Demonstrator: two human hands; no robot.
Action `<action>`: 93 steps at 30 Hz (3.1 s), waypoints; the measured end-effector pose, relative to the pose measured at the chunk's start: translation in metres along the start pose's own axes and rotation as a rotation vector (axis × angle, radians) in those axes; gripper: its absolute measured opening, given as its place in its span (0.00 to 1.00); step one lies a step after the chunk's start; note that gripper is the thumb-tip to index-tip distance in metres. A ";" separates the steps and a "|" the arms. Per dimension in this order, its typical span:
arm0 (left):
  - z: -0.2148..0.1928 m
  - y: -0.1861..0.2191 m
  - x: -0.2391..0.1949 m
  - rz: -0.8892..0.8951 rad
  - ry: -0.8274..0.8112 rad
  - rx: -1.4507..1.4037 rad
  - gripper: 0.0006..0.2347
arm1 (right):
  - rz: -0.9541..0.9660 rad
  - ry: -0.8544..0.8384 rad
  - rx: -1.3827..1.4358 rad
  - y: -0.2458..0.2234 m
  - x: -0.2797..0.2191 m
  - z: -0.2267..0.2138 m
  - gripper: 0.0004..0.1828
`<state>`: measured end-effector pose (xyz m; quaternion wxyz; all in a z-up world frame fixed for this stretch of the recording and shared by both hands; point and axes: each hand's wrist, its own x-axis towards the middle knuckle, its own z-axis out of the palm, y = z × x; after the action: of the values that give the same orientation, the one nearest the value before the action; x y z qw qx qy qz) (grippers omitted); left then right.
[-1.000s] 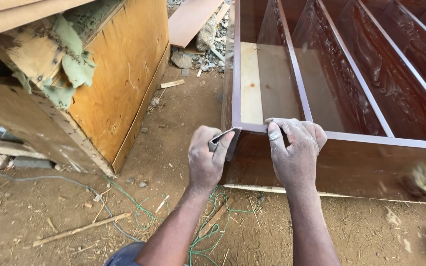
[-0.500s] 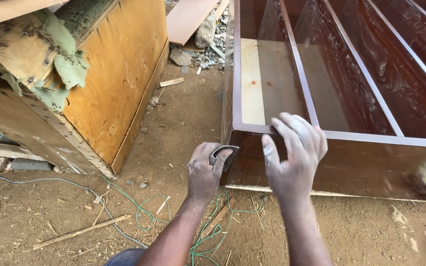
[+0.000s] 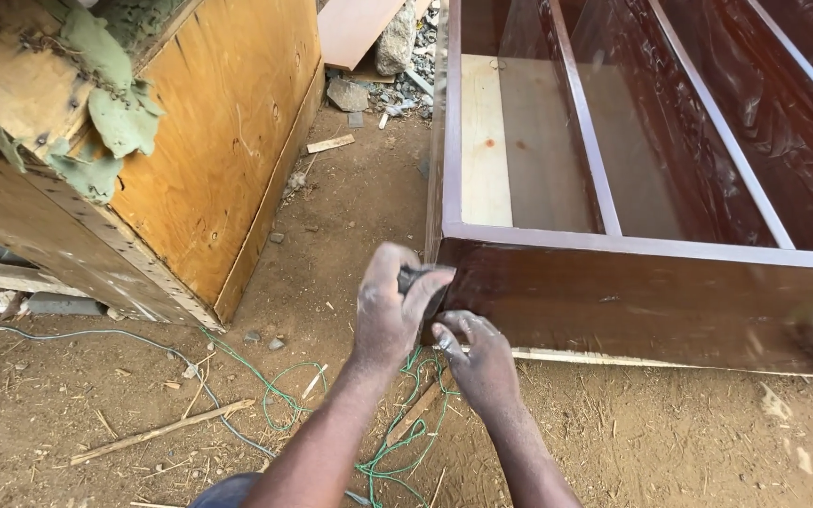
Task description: The person sands the edges and surfaces of a wooden frame using a sanding block. They work on the vertical dividers and horizontal rails of the frame, moving around the structure to reach different sections.
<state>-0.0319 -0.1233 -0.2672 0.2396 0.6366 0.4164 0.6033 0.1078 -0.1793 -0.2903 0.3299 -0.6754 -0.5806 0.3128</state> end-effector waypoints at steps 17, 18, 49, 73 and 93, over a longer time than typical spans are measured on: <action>-0.004 -0.065 -0.054 -0.146 -0.442 0.400 0.15 | 0.027 -0.080 0.044 0.041 0.005 0.011 0.13; -0.001 -0.065 -0.049 -0.147 -0.445 0.397 0.15 | 0.031 -0.078 0.043 0.038 0.008 0.009 0.13; 0.046 -0.199 -0.106 -0.379 -0.716 0.848 0.07 | 0.238 0.027 0.098 0.070 0.021 0.025 0.11; 0.009 0.007 0.005 -0.396 -0.571 0.702 0.08 | 0.293 0.024 0.127 0.071 0.015 0.012 0.10; -0.004 0.052 0.022 -0.397 -0.509 0.696 0.06 | 0.303 0.016 0.147 0.084 0.014 0.013 0.10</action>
<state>-0.0252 -0.1343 -0.2117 0.2172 0.7149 0.6353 0.1954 0.1482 -0.1736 -0.3664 0.3323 -0.7316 -0.4451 0.3952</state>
